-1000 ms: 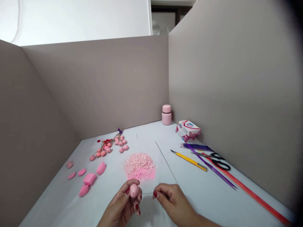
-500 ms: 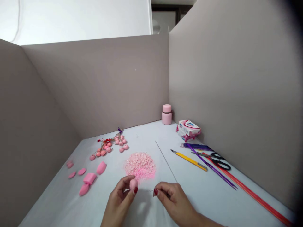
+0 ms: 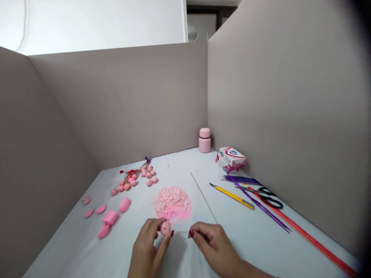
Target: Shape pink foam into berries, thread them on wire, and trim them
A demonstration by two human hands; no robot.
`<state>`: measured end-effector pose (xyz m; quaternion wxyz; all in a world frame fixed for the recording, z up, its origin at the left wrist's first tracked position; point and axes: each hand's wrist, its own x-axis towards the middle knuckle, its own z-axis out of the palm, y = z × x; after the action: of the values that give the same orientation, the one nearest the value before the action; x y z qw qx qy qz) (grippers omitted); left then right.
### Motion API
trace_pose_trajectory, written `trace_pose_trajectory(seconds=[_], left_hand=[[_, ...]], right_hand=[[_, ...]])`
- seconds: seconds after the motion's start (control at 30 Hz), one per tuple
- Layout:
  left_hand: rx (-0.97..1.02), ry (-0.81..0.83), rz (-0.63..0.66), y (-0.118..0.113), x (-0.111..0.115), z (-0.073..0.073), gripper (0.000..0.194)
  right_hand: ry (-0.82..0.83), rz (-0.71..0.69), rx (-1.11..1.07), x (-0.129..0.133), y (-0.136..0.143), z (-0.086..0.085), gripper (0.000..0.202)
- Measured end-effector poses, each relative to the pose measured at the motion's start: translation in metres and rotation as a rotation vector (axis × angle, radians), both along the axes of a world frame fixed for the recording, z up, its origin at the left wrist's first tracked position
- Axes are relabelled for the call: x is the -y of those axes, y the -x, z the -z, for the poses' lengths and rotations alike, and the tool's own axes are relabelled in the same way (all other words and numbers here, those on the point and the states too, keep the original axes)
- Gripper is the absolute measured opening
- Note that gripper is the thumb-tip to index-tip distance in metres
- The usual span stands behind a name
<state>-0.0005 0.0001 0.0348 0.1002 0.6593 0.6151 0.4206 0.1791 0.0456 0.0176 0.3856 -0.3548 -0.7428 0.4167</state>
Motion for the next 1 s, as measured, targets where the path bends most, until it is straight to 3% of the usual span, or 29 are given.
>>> trace_pose_trajectory(seconds=[0.13,0.3,0.63,0.83,1.0], left_hand=[[0.062,0.028,0.004,-0.005,0.001,0.007,0.010],[0.062,-0.104,0.021,-0.010,0.001,0.021,0.015],[0.004,-0.198,0.069,-0.011,-0.001,0.021,0.022],[0.007,-0.177,0.051,-0.010,-0.001,0.024,0.023],[0.127,-0.015,0.073,-0.012,0.001,0.022,0.007]], right_hand=[[-0.121,-0.042,0.024,0.005,-0.003,-0.006,0.025],[-0.195,-0.054,0.096,0.007,-0.003,-0.007,0.026],[-0.205,-0.048,0.138,0.003,-0.003,-0.004,0.026],[-0.176,-0.028,0.119,0.001,-0.003,-0.005,0.026],[-0.141,-0.021,0.102,0.002,-0.003,-0.002,0.025]])
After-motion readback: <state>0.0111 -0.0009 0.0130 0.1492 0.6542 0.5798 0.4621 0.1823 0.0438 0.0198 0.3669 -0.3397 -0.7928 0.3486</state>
